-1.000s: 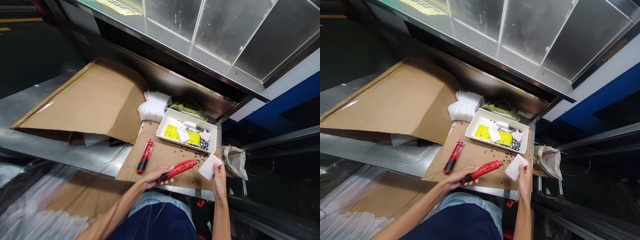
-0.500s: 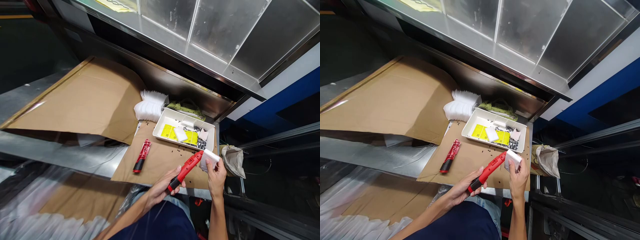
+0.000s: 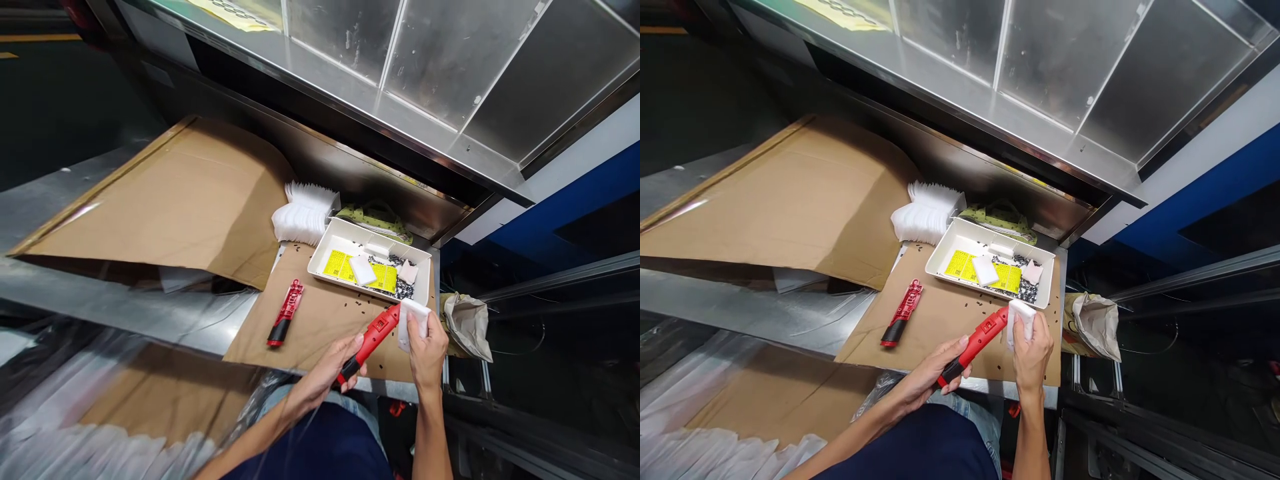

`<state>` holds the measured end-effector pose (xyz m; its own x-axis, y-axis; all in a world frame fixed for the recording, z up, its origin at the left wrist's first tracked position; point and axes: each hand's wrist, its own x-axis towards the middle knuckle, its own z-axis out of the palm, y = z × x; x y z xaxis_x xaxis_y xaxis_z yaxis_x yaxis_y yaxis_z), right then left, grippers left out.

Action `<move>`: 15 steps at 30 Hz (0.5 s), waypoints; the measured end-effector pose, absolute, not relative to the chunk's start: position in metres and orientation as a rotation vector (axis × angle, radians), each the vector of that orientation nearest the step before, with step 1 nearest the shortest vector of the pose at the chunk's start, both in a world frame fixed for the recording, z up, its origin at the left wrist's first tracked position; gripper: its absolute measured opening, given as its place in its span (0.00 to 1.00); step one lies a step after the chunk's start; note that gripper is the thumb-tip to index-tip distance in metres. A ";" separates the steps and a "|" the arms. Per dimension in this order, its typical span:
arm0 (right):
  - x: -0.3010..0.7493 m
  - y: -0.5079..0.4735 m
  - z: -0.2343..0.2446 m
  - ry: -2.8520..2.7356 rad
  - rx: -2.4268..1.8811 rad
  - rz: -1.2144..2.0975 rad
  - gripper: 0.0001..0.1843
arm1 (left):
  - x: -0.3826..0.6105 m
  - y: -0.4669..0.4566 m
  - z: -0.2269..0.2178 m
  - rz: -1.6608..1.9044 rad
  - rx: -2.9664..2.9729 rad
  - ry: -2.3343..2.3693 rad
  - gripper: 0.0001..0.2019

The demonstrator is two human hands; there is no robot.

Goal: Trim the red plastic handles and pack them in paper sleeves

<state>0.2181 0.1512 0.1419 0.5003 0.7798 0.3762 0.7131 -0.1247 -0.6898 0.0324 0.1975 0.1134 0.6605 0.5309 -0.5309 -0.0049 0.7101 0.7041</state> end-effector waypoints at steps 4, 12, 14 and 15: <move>0.210 0.154 0.149 -1.391 -1.855 0.088 0.16 | 0.033 0.202 0.106 0.325 0.902 0.862 0.56; 0.211 0.160 0.141 -1.680 -1.844 0.031 0.14 | 0.025 0.204 0.109 0.310 1.147 0.937 0.44; 0.216 0.164 0.141 -1.688 -1.839 0.036 0.15 | 0.021 0.205 0.110 0.288 1.233 0.938 0.38; 0.220 0.166 0.142 -1.651 -1.847 0.034 0.16 | 0.017 0.206 0.109 0.273 1.284 0.942 0.36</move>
